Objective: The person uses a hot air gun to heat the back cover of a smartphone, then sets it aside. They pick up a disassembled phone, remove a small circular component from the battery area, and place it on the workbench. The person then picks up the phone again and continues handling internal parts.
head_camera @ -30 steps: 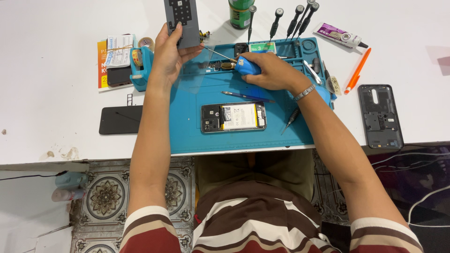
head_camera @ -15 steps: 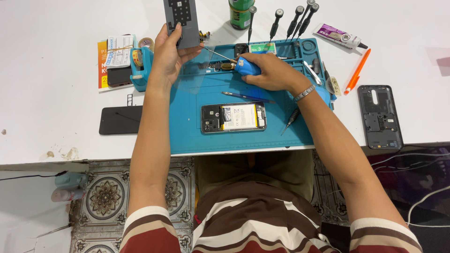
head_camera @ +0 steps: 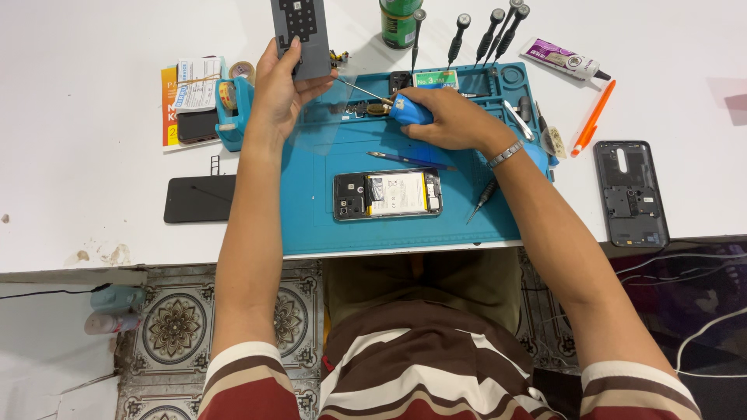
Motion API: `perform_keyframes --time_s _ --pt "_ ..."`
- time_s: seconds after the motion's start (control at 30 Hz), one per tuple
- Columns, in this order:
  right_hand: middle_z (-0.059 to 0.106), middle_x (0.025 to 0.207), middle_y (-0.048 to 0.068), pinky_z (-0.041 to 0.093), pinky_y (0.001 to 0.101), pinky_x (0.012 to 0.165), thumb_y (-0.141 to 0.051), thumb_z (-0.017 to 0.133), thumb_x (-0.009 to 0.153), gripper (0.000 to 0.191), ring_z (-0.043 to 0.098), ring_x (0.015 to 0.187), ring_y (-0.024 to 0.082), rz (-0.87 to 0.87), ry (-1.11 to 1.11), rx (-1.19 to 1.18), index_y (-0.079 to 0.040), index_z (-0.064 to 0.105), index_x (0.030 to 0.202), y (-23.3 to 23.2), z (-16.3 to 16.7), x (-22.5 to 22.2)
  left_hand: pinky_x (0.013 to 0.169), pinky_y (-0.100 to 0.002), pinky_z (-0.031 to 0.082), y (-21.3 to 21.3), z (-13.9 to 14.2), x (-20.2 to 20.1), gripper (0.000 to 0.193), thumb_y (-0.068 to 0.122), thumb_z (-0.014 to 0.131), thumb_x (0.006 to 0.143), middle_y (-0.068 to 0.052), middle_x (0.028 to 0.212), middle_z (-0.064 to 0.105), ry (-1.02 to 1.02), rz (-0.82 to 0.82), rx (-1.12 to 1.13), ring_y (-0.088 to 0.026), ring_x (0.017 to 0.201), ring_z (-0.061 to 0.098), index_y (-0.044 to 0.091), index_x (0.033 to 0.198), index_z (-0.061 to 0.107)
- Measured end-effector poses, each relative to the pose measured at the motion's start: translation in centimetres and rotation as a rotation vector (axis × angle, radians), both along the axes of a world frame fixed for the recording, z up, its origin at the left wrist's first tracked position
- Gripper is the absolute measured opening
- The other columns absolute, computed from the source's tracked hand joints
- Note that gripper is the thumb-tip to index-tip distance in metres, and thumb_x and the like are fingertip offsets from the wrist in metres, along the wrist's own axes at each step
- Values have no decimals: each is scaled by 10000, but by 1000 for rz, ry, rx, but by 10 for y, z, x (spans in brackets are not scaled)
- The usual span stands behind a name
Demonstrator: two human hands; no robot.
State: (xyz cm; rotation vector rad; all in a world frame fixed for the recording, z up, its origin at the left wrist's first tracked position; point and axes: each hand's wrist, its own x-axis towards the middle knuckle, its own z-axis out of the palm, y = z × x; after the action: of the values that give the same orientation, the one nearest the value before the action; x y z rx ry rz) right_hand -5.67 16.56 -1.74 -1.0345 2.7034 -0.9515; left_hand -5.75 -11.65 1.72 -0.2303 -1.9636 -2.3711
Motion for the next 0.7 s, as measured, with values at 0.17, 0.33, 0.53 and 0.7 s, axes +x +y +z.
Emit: perform_keyframes --time_s 0.17,0.33,0.53,0.7 --pt "725 1111 213 574 419 830 -282 715 874 578 734 928 321 -3 1 8 -64 573 1391 0 1 0 805 -375 648 1 2 0 274 302 480 1083 -118 1050 756 1 -4 0 -250 921 809 88 1235 558" --pt "730 1104 207 575 416 830 -280 716 874 566 736 930 318 6 3 2 -68 582 1382 0 2 -1 807 -379 646 1 4 0 269 302 481 1079 -114 1060 755 -5 -15 14 -249 922 806 100 1243 552" --pt "727 1103 211 578 415 832 -282 720 871 581 736 925 316 -10 -7 8 -67 573 1390 0 2 0 813 -386 646 3 5 0 275 302 481 1082 -123 1055 759 -6 -18 19 -256 909 807 94 1247 554" --pt "729 1108 212 574 412 845 -276 727 868 574 732 938 314 7 10 -17 -50 581 1375 1 3 0 828 -387 645 3 8 2 278 291 481 1081 -121 1061 759 -1 -19 16 -259 910 810 88 1254 557"
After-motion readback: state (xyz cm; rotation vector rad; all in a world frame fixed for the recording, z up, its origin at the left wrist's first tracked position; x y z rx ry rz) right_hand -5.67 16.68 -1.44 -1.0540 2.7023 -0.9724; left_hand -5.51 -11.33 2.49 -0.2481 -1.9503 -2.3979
